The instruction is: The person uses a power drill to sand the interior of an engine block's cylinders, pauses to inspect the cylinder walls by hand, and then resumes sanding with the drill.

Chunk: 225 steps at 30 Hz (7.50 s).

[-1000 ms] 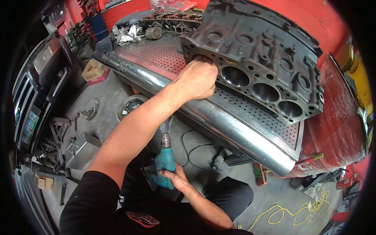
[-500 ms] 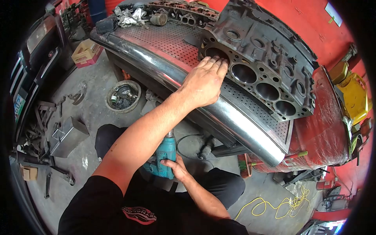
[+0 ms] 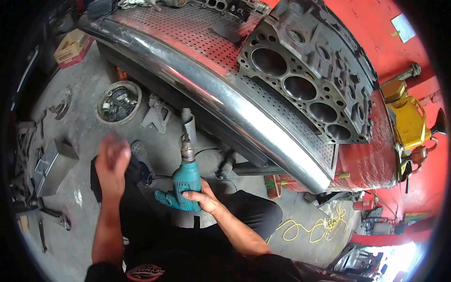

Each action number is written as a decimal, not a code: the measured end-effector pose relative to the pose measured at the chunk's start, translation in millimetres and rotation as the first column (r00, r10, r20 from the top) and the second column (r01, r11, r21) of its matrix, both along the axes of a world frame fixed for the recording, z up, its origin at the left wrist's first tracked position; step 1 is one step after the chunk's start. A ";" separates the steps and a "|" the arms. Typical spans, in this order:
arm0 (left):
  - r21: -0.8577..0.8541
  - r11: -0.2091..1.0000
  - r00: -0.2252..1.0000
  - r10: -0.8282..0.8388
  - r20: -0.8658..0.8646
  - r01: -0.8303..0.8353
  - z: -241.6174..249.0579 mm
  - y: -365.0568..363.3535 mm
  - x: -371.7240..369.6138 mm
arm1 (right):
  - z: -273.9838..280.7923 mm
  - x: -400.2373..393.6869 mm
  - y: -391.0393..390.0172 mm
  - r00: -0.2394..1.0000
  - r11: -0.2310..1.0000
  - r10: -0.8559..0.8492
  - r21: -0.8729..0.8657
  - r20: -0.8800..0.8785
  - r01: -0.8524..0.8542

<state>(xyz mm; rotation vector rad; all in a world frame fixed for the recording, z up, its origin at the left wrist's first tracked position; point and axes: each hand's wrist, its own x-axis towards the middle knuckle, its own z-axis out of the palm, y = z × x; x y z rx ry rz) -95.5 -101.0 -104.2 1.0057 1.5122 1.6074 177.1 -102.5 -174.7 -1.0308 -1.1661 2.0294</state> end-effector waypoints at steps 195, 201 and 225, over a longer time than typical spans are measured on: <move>0.183 0.850 0.712 -0.275 -0.647 0.495 67.5 52.1 174.5 | 129.7 98.3 69.3 0.912 0.908 -0.073 0.351 -0.404 0.229; 0.279 0.809 0.721 -0.237 -0.651 0.518 57.8 70.6 180.3 | 142.9 112.6 63.9 0.985 0.709 -0.147 0.704 0.087 0.043; 0.213 0.846 0.674 -0.209 -0.709 0.488 87.2 117.3 201.1 | 135.8 90.2 76.5 0.852 0.615 -0.450 0.598 -0.268 0.513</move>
